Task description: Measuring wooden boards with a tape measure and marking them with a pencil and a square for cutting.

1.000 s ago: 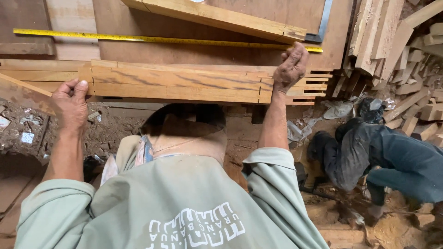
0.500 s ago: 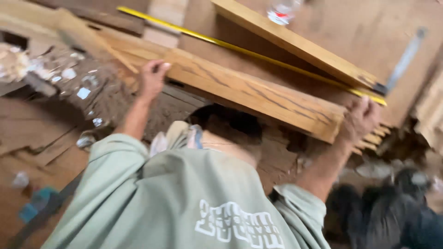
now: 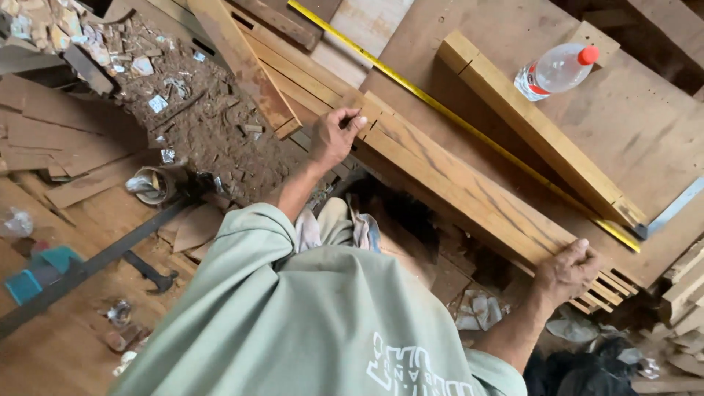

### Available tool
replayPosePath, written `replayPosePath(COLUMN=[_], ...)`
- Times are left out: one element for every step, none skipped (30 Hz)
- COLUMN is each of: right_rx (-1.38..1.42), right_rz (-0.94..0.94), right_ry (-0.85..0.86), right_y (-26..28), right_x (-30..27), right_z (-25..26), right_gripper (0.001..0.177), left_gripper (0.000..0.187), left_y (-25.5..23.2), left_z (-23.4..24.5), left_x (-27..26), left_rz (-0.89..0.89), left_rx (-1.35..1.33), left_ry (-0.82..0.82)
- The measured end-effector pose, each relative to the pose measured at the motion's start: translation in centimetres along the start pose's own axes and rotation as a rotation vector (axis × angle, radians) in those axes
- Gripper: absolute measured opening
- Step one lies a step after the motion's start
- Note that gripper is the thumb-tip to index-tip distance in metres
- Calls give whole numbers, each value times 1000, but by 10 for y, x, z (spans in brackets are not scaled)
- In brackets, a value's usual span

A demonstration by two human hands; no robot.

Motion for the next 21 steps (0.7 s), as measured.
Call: replayPosePath(right_rx=[-7,-22,-35,-42,6,54,42,41,43,32,-32,-95,-97,-120,-143,-144,-101,-58,-63,-98,-134], right_rz=[10,9,10,21,31,41,52,27,4,17,3,-11,0,-10,-27,-23,-8,6,4,11,18], right_ry=[-7,-23,-40,-49,-53,-56,-52,-76,-99,-95,-113,-132,-127,-115,-106,-103,-113,-123,-127,-150,-174], right_y=[-4,-8,-12,-12,-13,-15,-18,-23,-27,-28,-30,-33,-37,-42,-49,-58,-68,-79,-73,-67,-61], right_x=[0,0,2,4,3,2,3,5,7,8,9,11,14,18,18,22,25,29,26,23,22], right_z=[-1,-2,-3,-6,-6,-6,-8,-9,-11,-10,-11,-10,-12,-13,-13,-17,-19,-21,-19,-16,-13], right_gripper=[37,36,35,35,34,33,33,35,36,36,39,42,42,42,43,43,44,44,44,43,43], left_gripper=[54,54,55,55,55,55,55,55,56,56,60,64,64,65,66,66,61,57,57,57,57], left_y=[-9,-16,-23,-25,-25,-25,-21,-19,-17,-16,-17,-17,-17,-18,-19,-16,-15,-14,-15,-17,-18], left_z=[2,6,9,8,7,7,5,4,3,3,4,4,5,4,4,2,1,-1,1,2,3], left_x=[-2,-3,-4,0,-2,-4,-4,-4,-3,-3,-2,-1,-1,-1,-1,-1,-1,0,-1,-1,0], left_rz=[0,53,105,104,152,199,210,181,152,163,146,129,136,133,127,131,100,68,67,70,71], left_rx=[-13,-27,-41,-56,-132,-209,-221,-165,-109,-120,-78,-35,-39,-74,-108,-109,-88,-67,-72,-66,-61], left_ry=[-4,-30,-57,-62,-47,-32,-36,-40,-47,-54,-35,-16,-26,-4,23,20,-18,-56,-51,-41,-30])
Point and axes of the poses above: each hand's wrist, its own x-axis towards the middle knuckle, its own z-axis out of the back of the hand, y = z × x, the point moved 3 cm from there along x, towards the middle knuckle, and after that the axes turned 2 degrees about y, right-handed, at the moved point
